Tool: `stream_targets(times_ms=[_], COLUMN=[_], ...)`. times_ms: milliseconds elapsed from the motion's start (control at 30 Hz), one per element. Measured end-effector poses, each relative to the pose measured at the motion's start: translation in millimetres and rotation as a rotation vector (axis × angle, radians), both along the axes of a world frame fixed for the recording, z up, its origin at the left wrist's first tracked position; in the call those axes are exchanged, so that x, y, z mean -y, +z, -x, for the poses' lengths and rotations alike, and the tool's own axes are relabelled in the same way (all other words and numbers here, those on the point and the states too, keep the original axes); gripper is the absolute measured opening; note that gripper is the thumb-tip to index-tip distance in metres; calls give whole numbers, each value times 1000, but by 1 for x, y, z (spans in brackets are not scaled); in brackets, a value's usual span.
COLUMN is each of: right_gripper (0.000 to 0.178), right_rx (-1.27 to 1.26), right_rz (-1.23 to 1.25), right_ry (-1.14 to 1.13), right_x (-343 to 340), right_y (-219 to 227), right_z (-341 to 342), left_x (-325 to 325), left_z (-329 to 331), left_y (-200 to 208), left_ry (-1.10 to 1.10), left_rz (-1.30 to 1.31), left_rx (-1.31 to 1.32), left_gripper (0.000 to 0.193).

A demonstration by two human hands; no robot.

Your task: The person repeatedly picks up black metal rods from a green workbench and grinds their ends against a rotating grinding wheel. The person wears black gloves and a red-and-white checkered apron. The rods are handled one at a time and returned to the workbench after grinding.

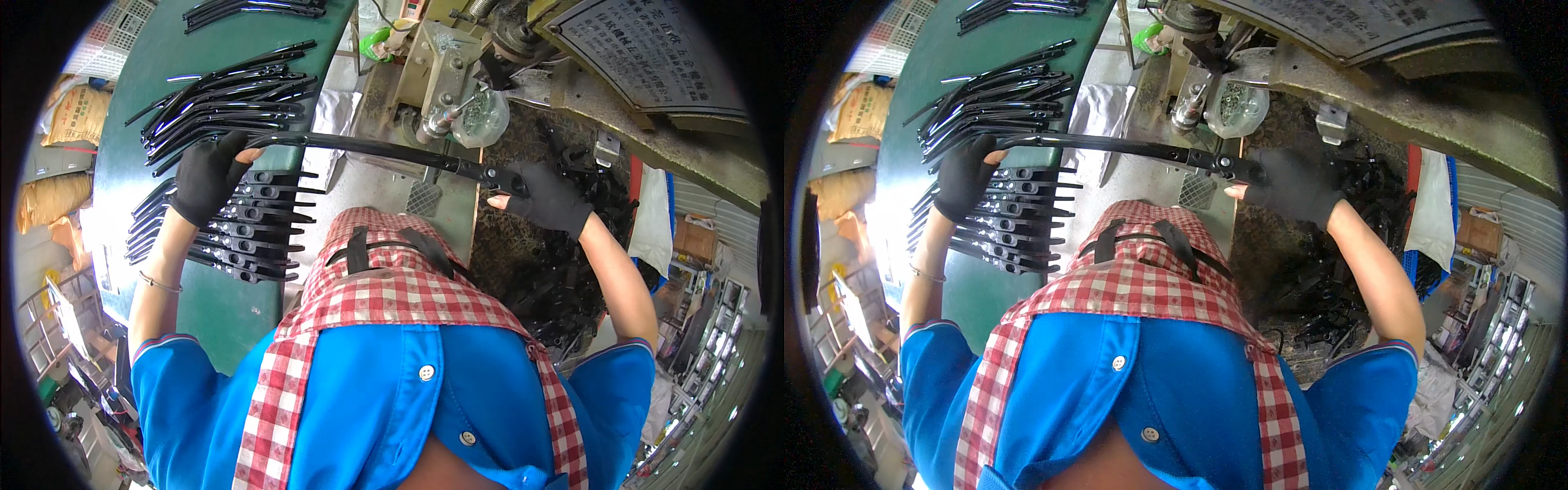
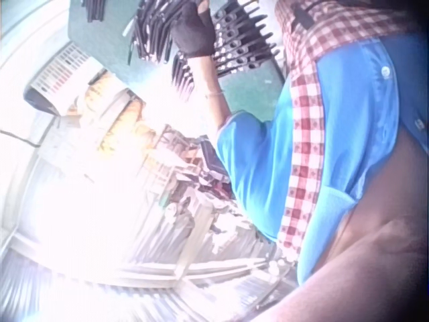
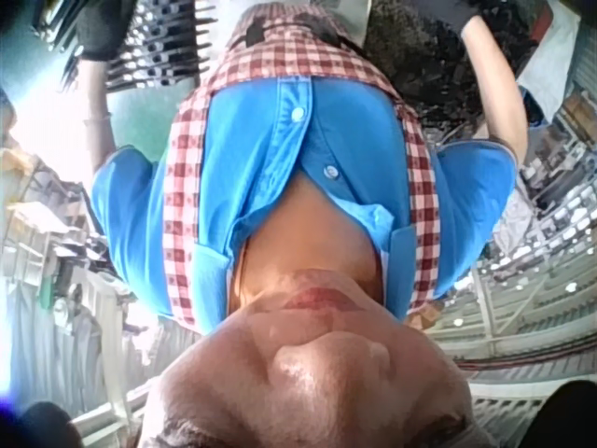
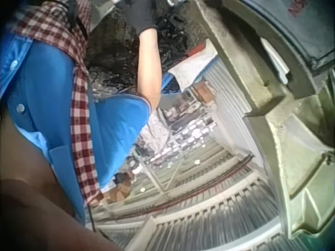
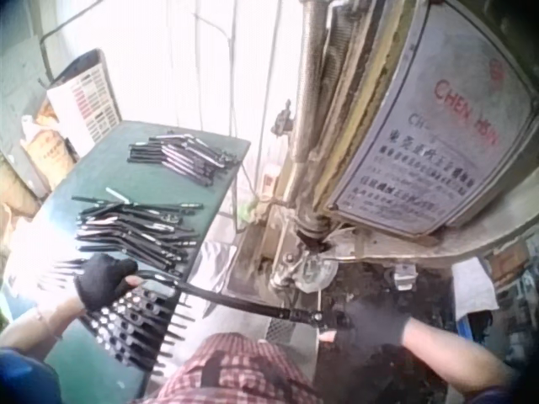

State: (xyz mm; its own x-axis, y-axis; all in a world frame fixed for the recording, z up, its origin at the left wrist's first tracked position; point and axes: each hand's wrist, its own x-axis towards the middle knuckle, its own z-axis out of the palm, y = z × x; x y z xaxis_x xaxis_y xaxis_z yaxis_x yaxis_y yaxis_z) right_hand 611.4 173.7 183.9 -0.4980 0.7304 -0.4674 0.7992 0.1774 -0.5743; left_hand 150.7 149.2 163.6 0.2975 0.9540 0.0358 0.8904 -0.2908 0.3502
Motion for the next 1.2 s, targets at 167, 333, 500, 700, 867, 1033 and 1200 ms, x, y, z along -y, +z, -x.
stream_targets(times_ms=[167,333,500,700,867,1033,1200], right_gripper=[40,39,44,47,49,76,63], right_rx=[164,278,97,-13,195,80,348], right_rz=[-149,-411,-665,-323,-713,10,-91], right_ry=[-94,-11,-24,-260,-30,-74,-127], right_x=[4,0,-28,-55,-58,-69,-67], right_y=[14,15,8,-23,-33,-14,-31], right_z=[15,17,5,-18,-23,-10,4], left_x=[3,0,-25,-62,-75,-91,-116], left_z=[-1,-5,-7,-9,-8,-8,-9], left_y=[-13,-15,-7,-9,-3,14,-7], left_ry=[35,56,28,-33,-39,-65,-149], left_rz=[260,202,82,76,26,-33,111], left_rx=[78,150,218,293,166,2,26], left_gripper=[39,37,36,38,40,41,41])
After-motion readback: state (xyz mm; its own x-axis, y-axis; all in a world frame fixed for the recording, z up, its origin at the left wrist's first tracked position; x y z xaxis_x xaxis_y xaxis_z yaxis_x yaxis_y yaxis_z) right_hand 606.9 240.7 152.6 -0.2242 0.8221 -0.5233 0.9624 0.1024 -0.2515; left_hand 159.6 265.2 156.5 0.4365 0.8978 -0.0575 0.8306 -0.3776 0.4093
